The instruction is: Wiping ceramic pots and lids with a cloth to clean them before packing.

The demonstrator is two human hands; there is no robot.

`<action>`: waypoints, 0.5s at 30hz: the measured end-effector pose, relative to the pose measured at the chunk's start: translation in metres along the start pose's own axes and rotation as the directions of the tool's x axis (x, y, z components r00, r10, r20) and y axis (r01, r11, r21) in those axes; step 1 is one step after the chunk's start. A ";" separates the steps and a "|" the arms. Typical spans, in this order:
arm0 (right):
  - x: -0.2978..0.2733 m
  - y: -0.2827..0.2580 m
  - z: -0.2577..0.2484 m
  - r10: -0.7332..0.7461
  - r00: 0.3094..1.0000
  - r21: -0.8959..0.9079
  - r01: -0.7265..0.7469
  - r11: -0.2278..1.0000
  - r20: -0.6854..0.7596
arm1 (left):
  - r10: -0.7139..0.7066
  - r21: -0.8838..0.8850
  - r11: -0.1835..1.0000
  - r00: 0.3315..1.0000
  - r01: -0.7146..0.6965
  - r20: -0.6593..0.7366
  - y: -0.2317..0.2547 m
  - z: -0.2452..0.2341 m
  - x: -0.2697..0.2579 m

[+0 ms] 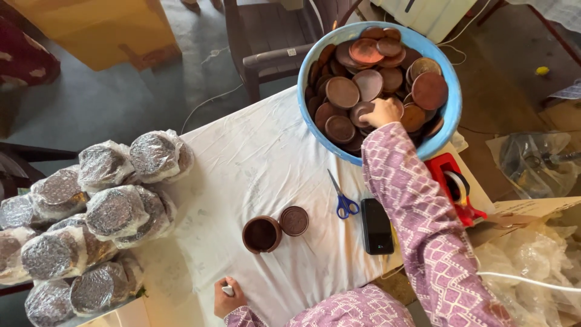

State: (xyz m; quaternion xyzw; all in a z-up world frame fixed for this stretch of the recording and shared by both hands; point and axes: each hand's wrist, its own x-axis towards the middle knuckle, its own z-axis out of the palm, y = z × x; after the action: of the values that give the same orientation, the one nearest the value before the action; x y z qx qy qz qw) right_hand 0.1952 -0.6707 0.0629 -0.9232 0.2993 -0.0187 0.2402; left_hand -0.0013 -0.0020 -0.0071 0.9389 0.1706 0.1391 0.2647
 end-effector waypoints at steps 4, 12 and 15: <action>0.004 0.001 0.027 -0.038 0.964 -0.117 0.008 0.993 -0.263 | -0.022 -0.021 1.000 0.999 0.023 0.032 0.000 -0.002 0.001; -0.027 -0.013 -0.003 -0.039 0.994 0.240 0.062 0.969 -0.101 | -0.015 -0.018 1.000 1.000 0.015 0.014 0.001 0.000 0.001; -0.028 0.003 -0.021 -0.120 0.992 0.709 0.103 0.698 -0.026 | -0.027 0.002 1.000 0.999 0.027 0.030 0.001 -0.001 0.001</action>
State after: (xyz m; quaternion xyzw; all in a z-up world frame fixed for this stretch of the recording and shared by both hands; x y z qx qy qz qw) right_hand 0.1672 -0.6661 0.0835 -0.7766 0.2101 -0.1363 0.5780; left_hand -0.0002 -0.0017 -0.0055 0.9386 0.1795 0.1214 0.2684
